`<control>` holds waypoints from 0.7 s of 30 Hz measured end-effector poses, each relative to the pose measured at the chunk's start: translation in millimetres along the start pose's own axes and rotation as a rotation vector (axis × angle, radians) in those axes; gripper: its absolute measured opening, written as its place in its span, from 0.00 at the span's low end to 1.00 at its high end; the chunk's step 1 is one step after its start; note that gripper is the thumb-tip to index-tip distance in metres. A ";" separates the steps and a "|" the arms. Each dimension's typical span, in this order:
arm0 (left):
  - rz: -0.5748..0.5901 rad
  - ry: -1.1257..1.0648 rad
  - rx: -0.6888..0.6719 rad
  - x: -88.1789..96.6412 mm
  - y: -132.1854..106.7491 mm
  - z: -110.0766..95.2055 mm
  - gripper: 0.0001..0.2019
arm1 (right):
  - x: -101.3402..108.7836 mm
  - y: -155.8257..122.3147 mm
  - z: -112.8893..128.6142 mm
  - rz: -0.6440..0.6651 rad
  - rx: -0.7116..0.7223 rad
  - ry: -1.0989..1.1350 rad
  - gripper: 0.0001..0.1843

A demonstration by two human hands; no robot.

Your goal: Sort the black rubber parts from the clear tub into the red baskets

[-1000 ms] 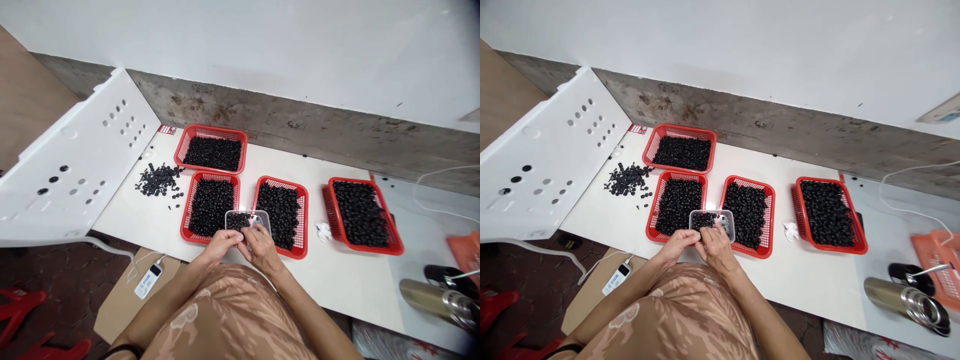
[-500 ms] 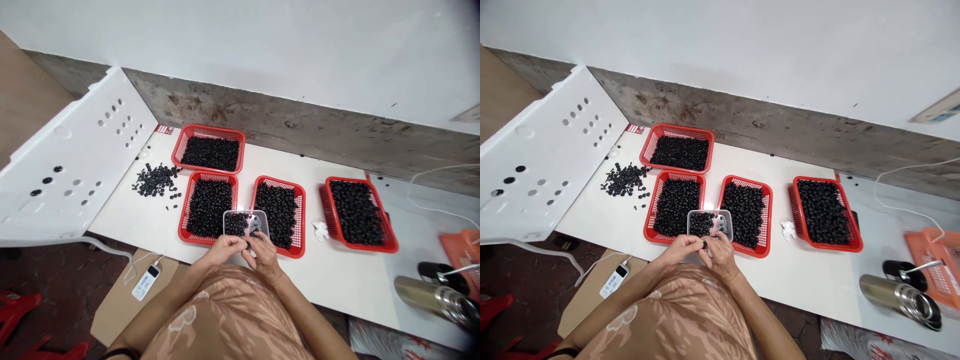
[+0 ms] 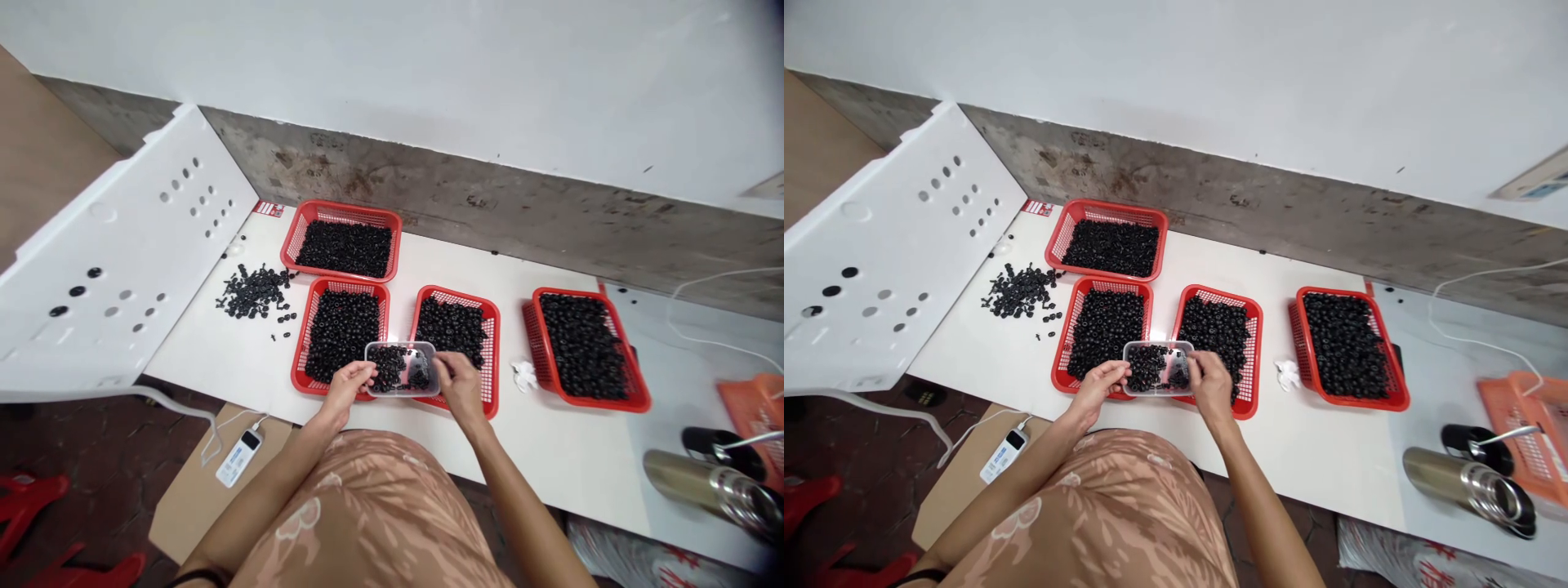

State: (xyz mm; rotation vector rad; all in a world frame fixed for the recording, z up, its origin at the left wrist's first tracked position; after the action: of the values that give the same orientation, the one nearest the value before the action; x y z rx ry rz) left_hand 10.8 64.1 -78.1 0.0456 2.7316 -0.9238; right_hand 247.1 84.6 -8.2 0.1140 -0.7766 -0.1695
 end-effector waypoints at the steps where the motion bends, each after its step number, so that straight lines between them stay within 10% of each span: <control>1: -0.019 -0.002 0.005 2.9 1.3 1.6 0.18 | -21.2 -3.8 3.8 0.120 0.017 0.009 0.12; 8: -0.085 0.006 0.053 13.1 7.7 22.6 0.16 | -136.2 -33.0 14.8 0.737 0.100 -0.378 0.14; 21: -0.010 0.185 -0.045 -0.5 11.4 24.8 0.13 | -151.7 -32.3 7.8 0.870 0.171 -0.507 0.15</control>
State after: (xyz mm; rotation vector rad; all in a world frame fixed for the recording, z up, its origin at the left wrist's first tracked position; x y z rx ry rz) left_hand 18.3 58.3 -103.7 0.1142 2.9231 -0.9024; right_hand 131.8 82.1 -112.1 -0.1177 -1.2781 0.7208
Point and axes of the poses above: each hand's wrist, its own y-axis towards the middle knuckle, its own x-axis out of the back of the hand, z = x × y, the point moved 10 cm from there along y, towards the middle knuckle
